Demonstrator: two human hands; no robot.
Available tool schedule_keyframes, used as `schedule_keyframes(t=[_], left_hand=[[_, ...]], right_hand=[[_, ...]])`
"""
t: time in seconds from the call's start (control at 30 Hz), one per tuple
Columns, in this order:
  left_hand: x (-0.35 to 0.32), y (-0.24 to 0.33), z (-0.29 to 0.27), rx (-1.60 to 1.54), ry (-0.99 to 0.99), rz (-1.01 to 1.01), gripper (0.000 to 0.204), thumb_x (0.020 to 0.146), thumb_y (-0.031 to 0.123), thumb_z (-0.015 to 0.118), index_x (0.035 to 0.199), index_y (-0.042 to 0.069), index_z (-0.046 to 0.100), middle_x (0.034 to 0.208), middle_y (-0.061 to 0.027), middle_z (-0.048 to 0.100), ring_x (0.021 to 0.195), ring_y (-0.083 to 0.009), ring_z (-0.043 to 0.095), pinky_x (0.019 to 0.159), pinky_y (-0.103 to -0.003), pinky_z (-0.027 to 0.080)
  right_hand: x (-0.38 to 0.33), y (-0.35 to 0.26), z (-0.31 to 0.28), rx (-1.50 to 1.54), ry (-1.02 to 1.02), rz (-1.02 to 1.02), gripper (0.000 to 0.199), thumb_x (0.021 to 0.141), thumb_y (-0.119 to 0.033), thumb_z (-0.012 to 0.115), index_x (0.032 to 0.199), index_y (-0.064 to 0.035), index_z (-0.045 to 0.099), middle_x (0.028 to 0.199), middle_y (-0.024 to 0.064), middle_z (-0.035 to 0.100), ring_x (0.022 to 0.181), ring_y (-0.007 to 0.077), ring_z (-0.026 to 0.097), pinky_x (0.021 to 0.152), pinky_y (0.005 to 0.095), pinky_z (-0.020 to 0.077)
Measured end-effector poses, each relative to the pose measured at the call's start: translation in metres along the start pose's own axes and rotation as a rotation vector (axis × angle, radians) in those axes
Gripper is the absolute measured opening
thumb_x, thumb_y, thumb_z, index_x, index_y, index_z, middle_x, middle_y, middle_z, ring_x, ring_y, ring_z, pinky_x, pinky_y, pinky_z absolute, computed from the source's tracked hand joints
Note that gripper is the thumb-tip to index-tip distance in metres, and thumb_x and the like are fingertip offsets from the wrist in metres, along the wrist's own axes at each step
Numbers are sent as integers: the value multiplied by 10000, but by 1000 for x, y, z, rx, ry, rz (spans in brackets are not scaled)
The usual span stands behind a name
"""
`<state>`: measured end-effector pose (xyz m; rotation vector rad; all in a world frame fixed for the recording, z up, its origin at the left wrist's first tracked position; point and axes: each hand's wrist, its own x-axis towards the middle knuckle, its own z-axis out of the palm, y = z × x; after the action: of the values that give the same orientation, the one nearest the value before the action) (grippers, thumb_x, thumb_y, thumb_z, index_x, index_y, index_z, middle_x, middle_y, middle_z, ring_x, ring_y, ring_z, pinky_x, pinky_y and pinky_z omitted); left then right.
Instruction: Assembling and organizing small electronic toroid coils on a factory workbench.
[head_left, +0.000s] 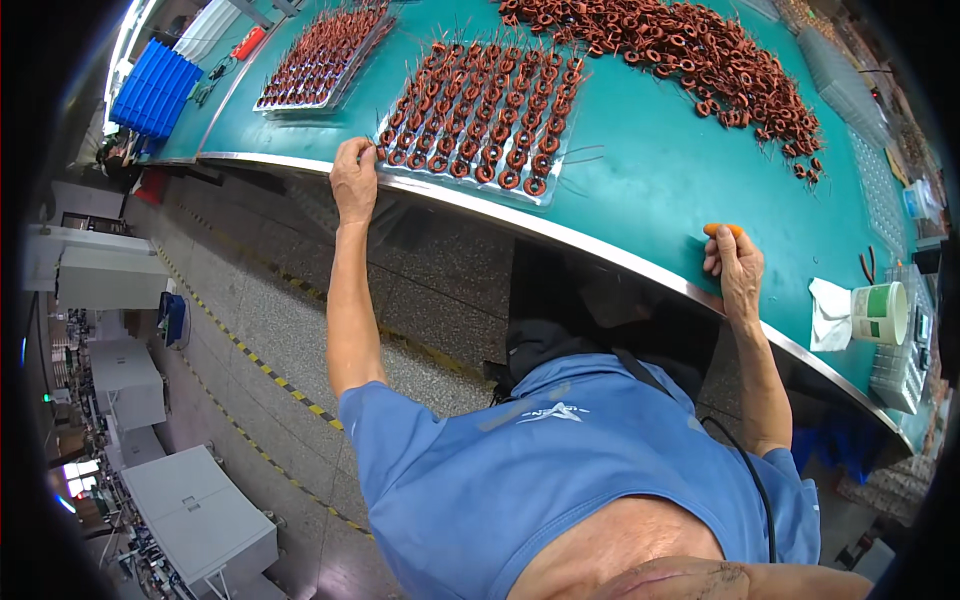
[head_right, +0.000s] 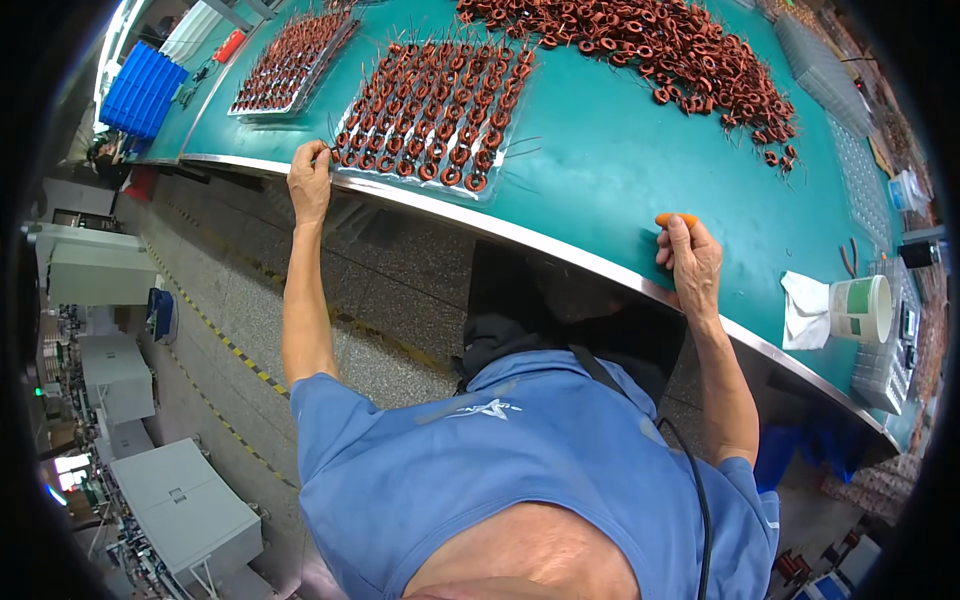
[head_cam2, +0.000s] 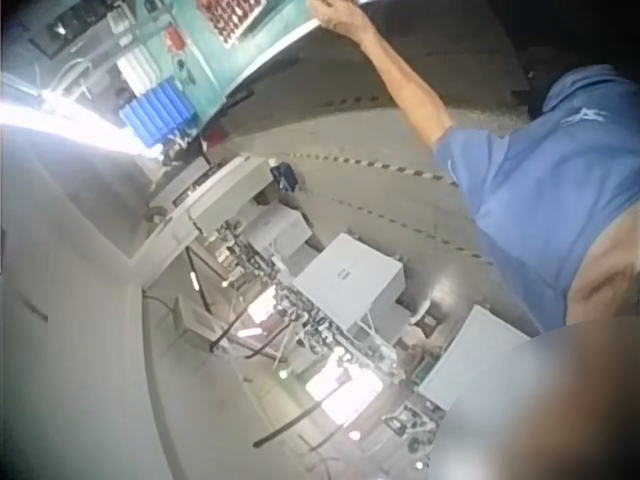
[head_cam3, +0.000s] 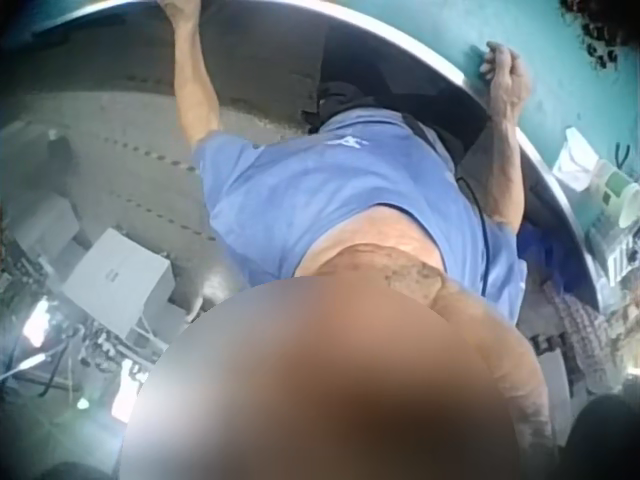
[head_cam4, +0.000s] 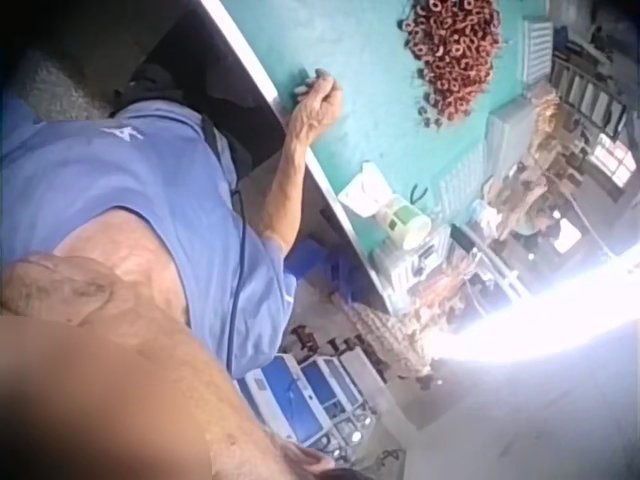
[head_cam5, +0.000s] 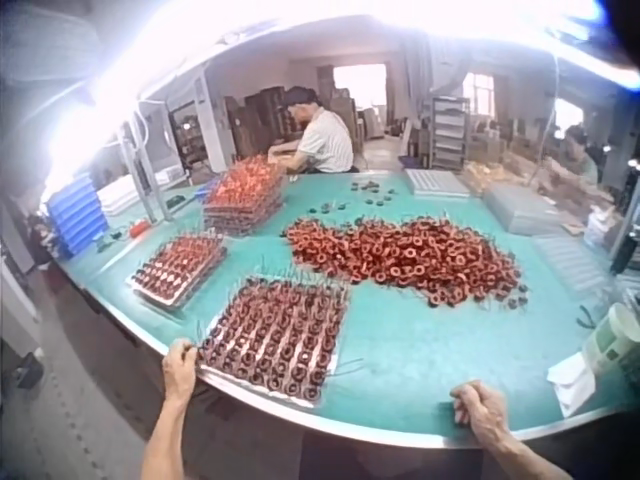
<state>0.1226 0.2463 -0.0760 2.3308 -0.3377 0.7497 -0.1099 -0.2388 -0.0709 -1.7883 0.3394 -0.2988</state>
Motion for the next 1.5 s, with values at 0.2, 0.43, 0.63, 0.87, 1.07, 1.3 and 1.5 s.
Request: schedule_keyframes(t=[0.2,0.43,0.63,0.87,1.07,1.3,1.5], left_hand=[[4,10,3,270,-37,105,75,879,64,518,866,0,555,897,-183,579,860,-381,566,736,-459,444],[2,-4,6,160,-9,-21,186,900,61,484,1051,-9,568,992,-175,628,925,-324,618,790,-406,481],[51,-42,-1,-391,-333,-568,319,942,164,513,1187,-36,555,1043,-123,647,879,-172,625,740,-295,520],[110,-12,16,-392,-566,-857,358,923,154,537,1209,-59,539,966,-91,654,778,-142,613,699,-272,504],[141,5,23,-367,-855,-1087,309,948,131,503,1234,66,600,1028,-12,688,887,-114,611,788,-302,448],[172,7,-5,-597,-880,-1043,229,911,160,583,1107,73,662,916,24,678,797,-72,597,728,-266,471],[236,-12,-65,-594,-731,-897,318,872,164,633,1161,33,643,914,-12,693,825,-89,604,787,-282,476]], right_hand=[[4,2,-2,-15,-36,-48,300,984,-266,524,993,0,664,736,4,598,598,56,529,542,210,409],[18,-16,3,-68,-217,29,329,967,-244,527,1094,40,637,883,93,667,730,117,627,618,232,492],[93,-63,77,228,-524,185,470,980,-244,497,1284,111,452,1278,218,526,1139,251,568,982,323,464],[162,-70,150,388,-430,559,370,983,-133,458,1249,125,473,1170,199,577,1038,222,605,918,287,503],[193,-73,169,323,-528,614,199,914,-120,571,1027,44,588,818,59,626,708,99,539,688,235,446],[200,-113,176,320,-489,575,168,905,-78,578,1017,46,560,792,54,591,670,116,529,685,251,438],[233,-161,226,420,-522,450,221,901,-57,591,1089,53,556,853,54,612,683,117,534,689,256,446]])
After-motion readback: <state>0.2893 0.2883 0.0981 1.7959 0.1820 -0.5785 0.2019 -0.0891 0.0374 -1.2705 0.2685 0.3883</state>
